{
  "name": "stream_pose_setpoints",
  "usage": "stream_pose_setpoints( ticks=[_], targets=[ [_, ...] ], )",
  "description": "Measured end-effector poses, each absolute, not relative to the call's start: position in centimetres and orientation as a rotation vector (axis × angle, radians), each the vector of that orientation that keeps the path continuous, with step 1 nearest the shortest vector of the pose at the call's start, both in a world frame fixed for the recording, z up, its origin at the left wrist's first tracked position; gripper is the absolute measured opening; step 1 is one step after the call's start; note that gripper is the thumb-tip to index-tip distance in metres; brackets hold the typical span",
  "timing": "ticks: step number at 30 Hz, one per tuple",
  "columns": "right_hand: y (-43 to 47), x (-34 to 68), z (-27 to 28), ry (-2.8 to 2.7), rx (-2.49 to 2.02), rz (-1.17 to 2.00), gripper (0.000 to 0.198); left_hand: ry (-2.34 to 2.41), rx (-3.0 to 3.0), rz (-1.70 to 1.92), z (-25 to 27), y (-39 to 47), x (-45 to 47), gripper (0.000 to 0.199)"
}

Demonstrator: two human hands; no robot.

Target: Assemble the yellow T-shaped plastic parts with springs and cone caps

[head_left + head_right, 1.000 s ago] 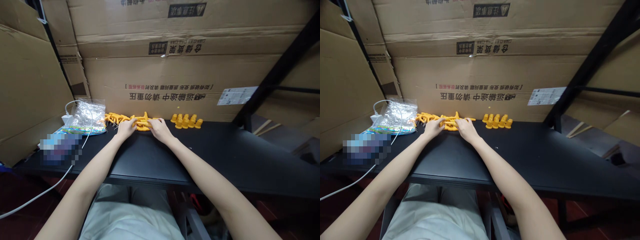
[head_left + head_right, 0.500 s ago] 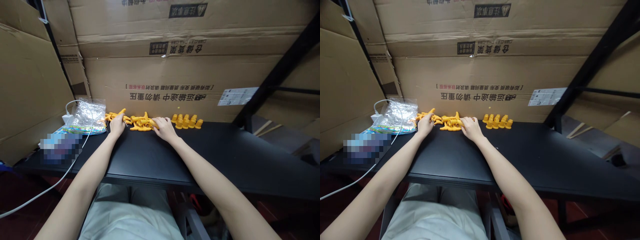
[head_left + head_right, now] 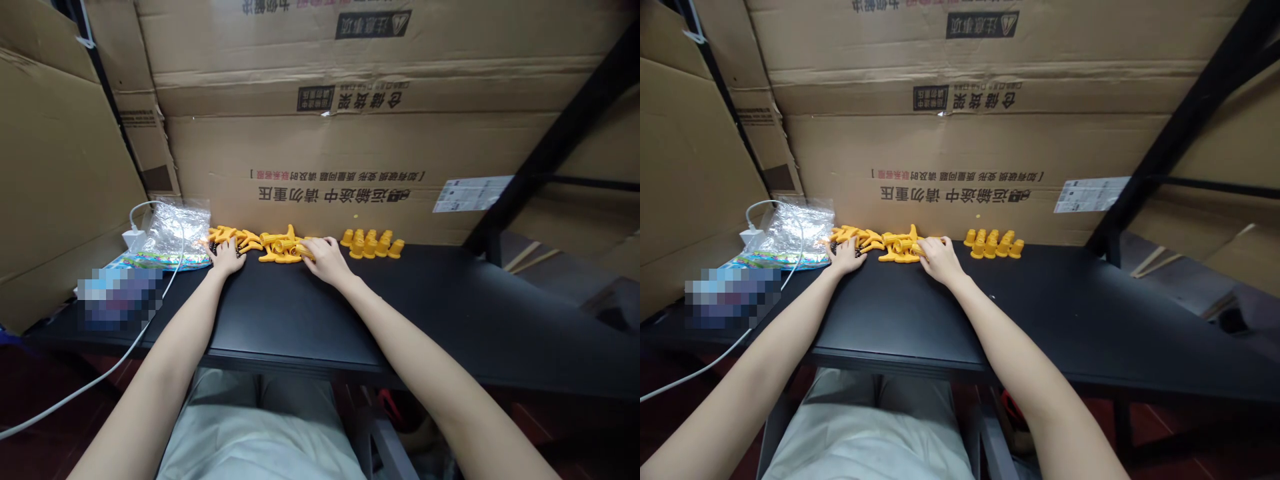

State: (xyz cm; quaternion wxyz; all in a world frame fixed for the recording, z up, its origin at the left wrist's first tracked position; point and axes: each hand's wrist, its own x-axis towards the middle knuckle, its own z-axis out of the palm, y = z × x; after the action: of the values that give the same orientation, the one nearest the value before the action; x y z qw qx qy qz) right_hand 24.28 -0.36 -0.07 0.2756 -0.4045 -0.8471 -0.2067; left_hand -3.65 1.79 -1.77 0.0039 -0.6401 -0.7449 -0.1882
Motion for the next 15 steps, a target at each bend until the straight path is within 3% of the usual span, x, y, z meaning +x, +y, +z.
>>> stream_pose_setpoints(
  ticks=[5, 9, 15],
  targets=[
    [-0.3, 24.3, -0.2, -2.296, -1.071, -0.541, 0.031, -2.352, -2.045, -0.531, -1.9, 1.8, -3.7, 0.082],
    [-0.3, 24.5, -0.1, -2.298, -1.087, -0.550, 0.026, -2.373, -2.025, -0.618, -1.8, 1.9, -3.6, 0.063],
    [0.5, 27.5, 2.2, -1.948, -1.419, -0.610, 0.026, -2.349, -1.952, -0.803, -1.5, 1.9, -3.5, 0.056]
  ],
)
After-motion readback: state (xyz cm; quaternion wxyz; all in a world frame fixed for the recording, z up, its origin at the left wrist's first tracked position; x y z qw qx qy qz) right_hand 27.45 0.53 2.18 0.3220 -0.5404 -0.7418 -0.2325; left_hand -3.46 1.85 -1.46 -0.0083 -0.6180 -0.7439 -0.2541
